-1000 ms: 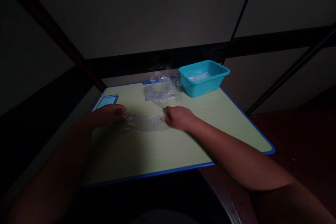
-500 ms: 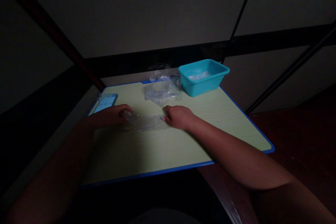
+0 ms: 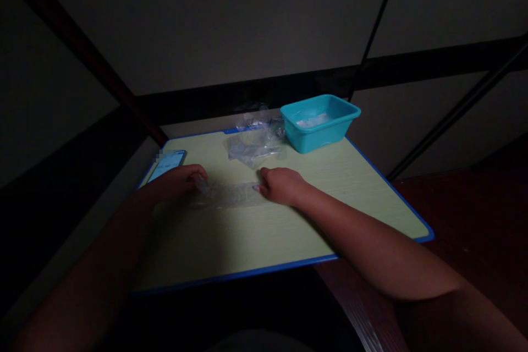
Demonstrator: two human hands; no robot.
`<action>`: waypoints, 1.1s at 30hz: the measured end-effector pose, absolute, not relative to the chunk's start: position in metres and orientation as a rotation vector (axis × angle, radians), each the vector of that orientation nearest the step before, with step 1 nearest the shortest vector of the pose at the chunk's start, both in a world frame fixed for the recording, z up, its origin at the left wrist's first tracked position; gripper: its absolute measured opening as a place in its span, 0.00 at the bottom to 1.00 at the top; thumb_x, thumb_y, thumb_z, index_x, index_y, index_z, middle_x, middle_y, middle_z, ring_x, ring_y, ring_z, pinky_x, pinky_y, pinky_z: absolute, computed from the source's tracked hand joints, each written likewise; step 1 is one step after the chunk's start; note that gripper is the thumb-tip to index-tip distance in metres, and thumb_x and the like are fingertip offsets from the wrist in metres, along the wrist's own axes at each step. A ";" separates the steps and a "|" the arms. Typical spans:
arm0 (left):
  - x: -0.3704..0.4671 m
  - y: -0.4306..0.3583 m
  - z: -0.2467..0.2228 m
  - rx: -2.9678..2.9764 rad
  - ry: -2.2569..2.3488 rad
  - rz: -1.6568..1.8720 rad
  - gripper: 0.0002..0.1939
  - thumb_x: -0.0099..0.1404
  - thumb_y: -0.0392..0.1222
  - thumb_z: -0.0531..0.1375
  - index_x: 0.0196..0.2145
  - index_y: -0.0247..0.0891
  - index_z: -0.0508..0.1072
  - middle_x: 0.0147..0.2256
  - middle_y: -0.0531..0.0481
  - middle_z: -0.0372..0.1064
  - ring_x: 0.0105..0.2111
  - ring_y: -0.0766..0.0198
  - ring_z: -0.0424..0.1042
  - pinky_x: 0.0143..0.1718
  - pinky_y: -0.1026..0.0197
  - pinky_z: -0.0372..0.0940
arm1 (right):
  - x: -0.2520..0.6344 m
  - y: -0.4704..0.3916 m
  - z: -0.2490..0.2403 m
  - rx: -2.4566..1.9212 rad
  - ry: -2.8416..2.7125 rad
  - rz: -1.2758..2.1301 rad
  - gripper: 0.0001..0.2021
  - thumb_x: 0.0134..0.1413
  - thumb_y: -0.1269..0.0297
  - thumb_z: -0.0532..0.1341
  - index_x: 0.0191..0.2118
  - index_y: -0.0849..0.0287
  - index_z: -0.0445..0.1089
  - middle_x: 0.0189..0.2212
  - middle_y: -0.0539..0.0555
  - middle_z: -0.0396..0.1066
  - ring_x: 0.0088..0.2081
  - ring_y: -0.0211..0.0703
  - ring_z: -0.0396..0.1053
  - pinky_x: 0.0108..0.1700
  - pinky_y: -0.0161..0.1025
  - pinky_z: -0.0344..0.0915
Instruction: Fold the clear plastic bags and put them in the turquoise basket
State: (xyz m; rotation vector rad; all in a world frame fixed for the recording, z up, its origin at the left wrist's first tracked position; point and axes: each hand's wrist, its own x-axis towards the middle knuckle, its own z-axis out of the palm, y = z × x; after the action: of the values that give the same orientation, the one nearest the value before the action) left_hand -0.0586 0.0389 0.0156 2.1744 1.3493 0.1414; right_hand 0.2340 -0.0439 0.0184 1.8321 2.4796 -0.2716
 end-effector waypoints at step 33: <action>-0.058 0.034 0.031 2.228 1.315 0.030 0.13 0.52 0.41 0.53 0.36 0.39 0.70 0.29 0.54 0.69 0.29 0.63 0.68 0.31 0.63 0.61 | 0.235 -0.044 0.018 1.820 2.515 -0.288 0.17 0.61 0.52 0.52 0.46 0.59 0.65 0.36 0.59 0.75 0.35 0.49 0.72 0.29 0.37 0.52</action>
State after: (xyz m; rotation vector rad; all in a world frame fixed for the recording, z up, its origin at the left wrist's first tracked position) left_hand -0.0583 0.0338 0.0307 2.2275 1.3148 0.0303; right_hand 0.2346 -0.0441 0.0183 1.8199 2.5148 -0.2878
